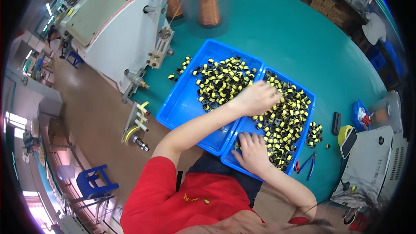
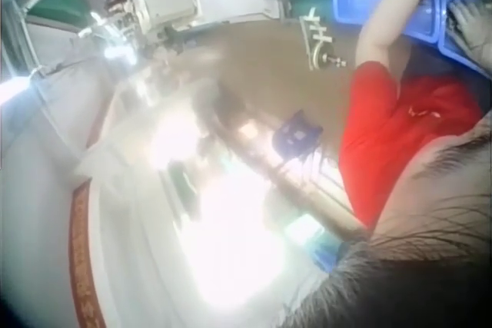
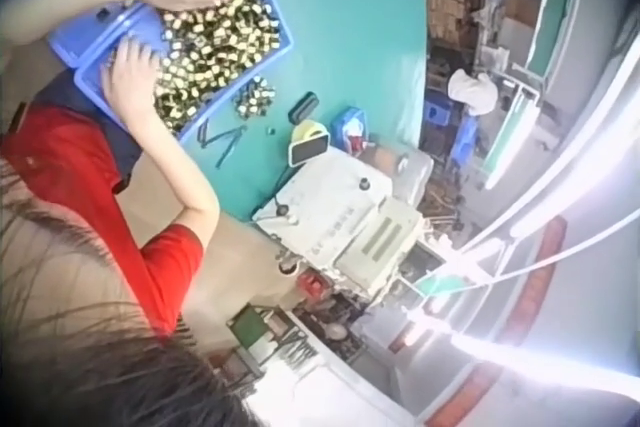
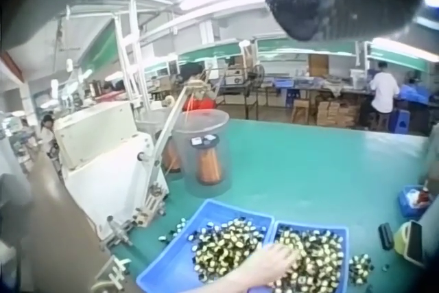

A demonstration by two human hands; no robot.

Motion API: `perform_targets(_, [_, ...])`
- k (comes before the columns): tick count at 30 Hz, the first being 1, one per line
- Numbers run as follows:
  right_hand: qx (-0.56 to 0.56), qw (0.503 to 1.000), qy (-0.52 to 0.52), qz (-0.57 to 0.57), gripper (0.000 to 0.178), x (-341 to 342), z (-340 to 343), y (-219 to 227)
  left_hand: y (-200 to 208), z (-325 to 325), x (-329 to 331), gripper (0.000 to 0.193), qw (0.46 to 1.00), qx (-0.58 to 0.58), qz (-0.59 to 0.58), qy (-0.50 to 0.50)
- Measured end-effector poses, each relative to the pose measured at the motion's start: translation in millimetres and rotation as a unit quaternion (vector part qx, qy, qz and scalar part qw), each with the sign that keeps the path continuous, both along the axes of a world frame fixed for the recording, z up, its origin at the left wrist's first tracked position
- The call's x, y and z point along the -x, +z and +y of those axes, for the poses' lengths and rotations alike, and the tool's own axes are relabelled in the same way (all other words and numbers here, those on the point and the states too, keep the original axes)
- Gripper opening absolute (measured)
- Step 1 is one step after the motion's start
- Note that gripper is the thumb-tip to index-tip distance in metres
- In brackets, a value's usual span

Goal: The person picks up a transformer from a blue tray, wraps yellow tape around its core by hand, and places the finished component into a second blue tray.

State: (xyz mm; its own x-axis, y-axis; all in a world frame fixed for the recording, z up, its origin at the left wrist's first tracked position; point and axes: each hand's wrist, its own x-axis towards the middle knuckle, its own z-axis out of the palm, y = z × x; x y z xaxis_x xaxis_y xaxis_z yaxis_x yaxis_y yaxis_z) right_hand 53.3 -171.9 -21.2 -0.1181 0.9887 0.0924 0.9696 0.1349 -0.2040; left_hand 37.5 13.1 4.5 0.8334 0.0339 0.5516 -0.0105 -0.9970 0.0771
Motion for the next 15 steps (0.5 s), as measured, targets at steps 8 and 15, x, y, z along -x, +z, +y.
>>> perform_targets(8, [0.006,0.998,-0.027,-0.048,0.059,-4,14,-5,7,35,25,0.043,0.616,0.787,-0.022,0.026])
perform_targets(15, [0.03,0.999,-0.026,-0.035,0.055,-9,19,-6,-8,47,30,0.036,0.4,0.915,-0.044,-0.001])
